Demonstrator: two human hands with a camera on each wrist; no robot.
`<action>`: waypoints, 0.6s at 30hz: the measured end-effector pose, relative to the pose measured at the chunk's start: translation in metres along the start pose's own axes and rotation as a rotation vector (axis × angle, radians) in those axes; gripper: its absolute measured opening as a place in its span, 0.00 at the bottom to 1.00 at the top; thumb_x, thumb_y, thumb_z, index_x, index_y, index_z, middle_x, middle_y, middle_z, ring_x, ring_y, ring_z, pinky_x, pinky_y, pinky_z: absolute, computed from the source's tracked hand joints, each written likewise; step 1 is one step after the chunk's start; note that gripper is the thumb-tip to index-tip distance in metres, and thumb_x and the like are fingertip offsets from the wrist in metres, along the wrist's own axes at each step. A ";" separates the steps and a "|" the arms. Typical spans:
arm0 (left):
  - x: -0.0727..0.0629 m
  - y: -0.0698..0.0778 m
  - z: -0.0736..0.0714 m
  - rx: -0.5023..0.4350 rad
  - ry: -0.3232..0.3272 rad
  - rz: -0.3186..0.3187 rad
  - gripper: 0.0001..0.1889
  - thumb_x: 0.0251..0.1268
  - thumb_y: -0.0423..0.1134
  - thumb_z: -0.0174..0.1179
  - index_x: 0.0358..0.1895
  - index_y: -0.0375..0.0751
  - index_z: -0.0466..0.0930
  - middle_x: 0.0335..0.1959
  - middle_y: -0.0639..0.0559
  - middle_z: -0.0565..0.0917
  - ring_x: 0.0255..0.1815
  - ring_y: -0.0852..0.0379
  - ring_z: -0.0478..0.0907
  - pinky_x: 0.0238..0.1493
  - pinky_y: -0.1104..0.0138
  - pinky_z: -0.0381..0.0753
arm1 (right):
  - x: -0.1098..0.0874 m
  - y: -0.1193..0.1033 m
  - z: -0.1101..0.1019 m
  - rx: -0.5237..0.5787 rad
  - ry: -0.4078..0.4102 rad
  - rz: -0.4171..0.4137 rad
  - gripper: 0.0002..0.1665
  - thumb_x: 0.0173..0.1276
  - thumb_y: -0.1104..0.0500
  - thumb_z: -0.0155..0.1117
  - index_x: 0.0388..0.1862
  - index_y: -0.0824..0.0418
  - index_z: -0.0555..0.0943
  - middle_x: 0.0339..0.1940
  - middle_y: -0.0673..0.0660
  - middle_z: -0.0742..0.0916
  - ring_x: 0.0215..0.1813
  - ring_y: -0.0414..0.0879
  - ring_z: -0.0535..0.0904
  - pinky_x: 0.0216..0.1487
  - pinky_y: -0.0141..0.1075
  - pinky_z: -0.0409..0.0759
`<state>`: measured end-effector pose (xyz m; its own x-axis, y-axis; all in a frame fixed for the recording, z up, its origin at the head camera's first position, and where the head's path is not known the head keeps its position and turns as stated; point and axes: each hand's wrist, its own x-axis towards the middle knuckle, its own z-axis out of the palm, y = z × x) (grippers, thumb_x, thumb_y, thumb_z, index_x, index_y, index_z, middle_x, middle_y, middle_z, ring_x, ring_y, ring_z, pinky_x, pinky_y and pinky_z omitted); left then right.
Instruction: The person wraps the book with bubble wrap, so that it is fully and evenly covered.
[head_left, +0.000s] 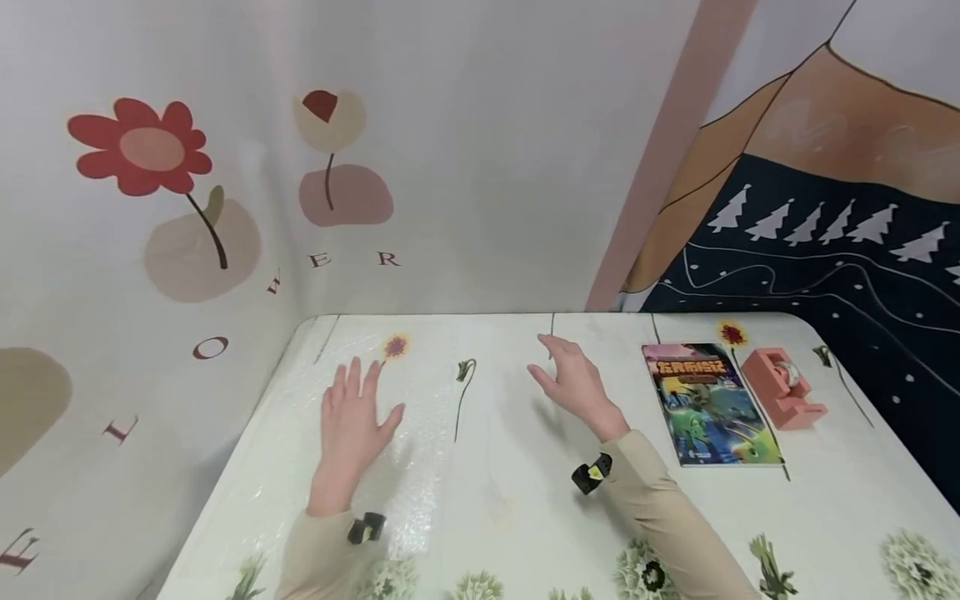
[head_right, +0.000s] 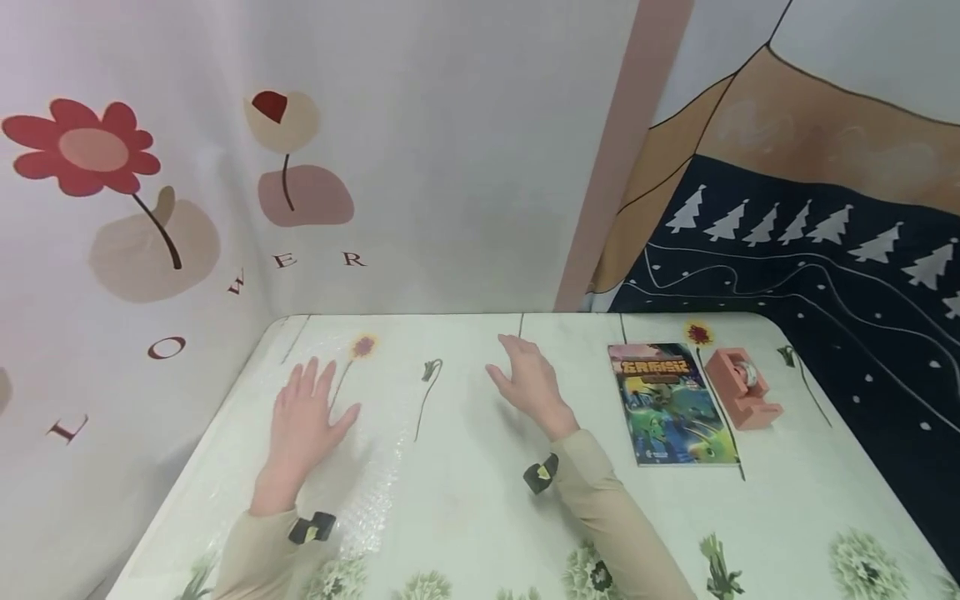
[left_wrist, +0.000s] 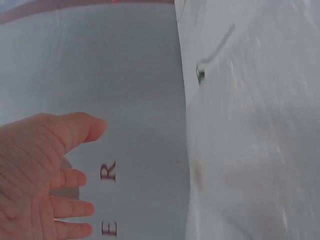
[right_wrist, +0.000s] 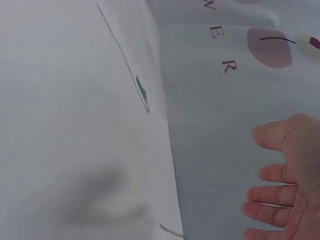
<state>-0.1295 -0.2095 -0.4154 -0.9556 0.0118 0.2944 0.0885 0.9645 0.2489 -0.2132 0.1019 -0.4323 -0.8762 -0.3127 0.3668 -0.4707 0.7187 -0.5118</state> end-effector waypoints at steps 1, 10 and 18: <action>-0.004 -0.006 -0.003 -0.003 0.002 -0.013 0.38 0.58 0.47 0.61 0.67 0.30 0.59 0.68 0.27 0.55 0.70 0.31 0.46 0.63 0.38 0.52 | 0.003 -0.002 0.003 0.002 -0.005 -0.007 0.30 0.66 0.53 0.62 0.63 0.67 0.71 0.60 0.65 0.76 0.61 0.58 0.72 0.54 0.51 0.75; -0.044 -0.044 -0.015 0.001 0.017 -0.098 0.36 0.57 0.42 0.62 0.64 0.24 0.60 0.65 0.23 0.58 0.66 0.27 0.50 0.60 0.37 0.56 | 0.026 -0.022 0.032 0.059 -0.040 -0.024 0.27 0.65 0.57 0.62 0.61 0.67 0.72 0.59 0.64 0.78 0.61 0.58 0.72 0.59 0.49 0.72; -0.076 -0.078 -0.020 0.004 -0.002 -0.175 0.36 0.55 0.41 0.63 0.63 0.22 0.61 0.62 0.20 0.59 0.63 0.24 0.53 0.56 0.34 0.57 | 0.045 -0.038 0.064 0.125 -0.125 -0.069 0.26 0.65 0.59 0.62 0.61 0.67 0.73 0.59 0.63 0.78 0.61 0.56 0.72 0.60 0.46 0.71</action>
<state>-0.0582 -0.2910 -0.4388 -0.9568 -0.1559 0.2455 -0.0803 0.9529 0.2923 -0.2414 0.0205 -0.4457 -0.8435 -0.4394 0.3089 -0.5329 0.6122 -0.5842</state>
